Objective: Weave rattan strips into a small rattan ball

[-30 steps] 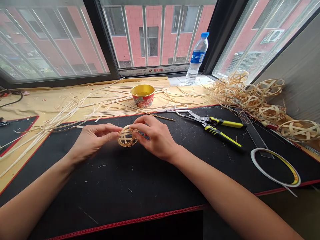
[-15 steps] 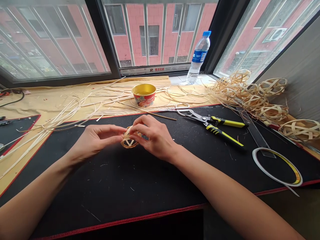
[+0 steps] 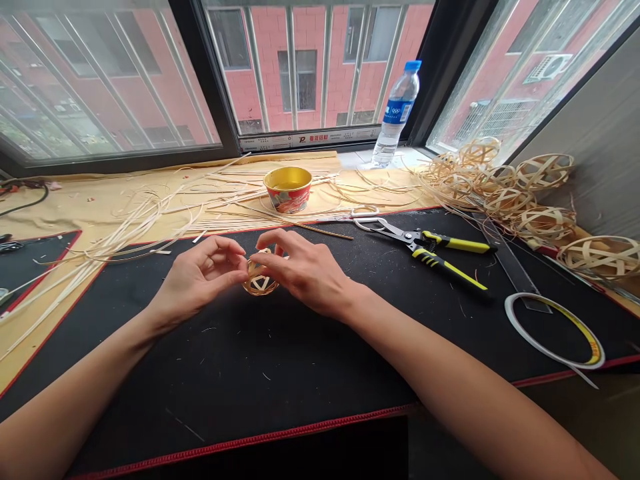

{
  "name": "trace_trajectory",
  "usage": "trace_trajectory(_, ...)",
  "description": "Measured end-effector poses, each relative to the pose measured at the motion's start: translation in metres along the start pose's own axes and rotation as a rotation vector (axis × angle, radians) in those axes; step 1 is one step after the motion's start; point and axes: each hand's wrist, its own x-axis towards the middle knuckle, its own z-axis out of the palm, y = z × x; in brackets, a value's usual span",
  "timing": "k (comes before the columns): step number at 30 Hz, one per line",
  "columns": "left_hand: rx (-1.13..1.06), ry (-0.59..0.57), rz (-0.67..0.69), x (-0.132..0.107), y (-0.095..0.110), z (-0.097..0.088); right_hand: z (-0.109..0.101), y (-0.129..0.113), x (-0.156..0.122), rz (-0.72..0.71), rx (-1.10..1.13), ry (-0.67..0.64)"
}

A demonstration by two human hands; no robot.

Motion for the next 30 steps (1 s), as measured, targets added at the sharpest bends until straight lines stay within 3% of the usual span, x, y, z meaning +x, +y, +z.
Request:
trace_trajectory(6, 0.254, -0.073, 0.151, -0.0018, 0.0022, 0.0000, -0.0046, 0.0015, 0.0015, -0.076, -0.173, -0.110)
trace_trajectory(12, 0.316, -0.084, 0.252, -0.0018, -0.0025, -0.0015, -0.0072, 0.0023, 0.0029, -0.150, -0.230, -0.082)
trace_trajectory(20, 0.381, -0.071, 0.377, -0.0024, -0.0053, -0.0006, -0.0026, 0.0026, 0.0009, -0.093, -0.144, -0.035)
trace_trajectory(25, 0.310, -0.098, 0.360, -0.0023, -0.0037, -0.0011, -0.0016, 0.0022, 0.0009, -0.093, -0.134, -0.004)
trace_trajectory(30, 0.311, -0.054, 0.346, -0.0038, -0.0037, 0.0018, 0.0002, 0.0027, 0.0011, -0.100, -0.073, 0.040)
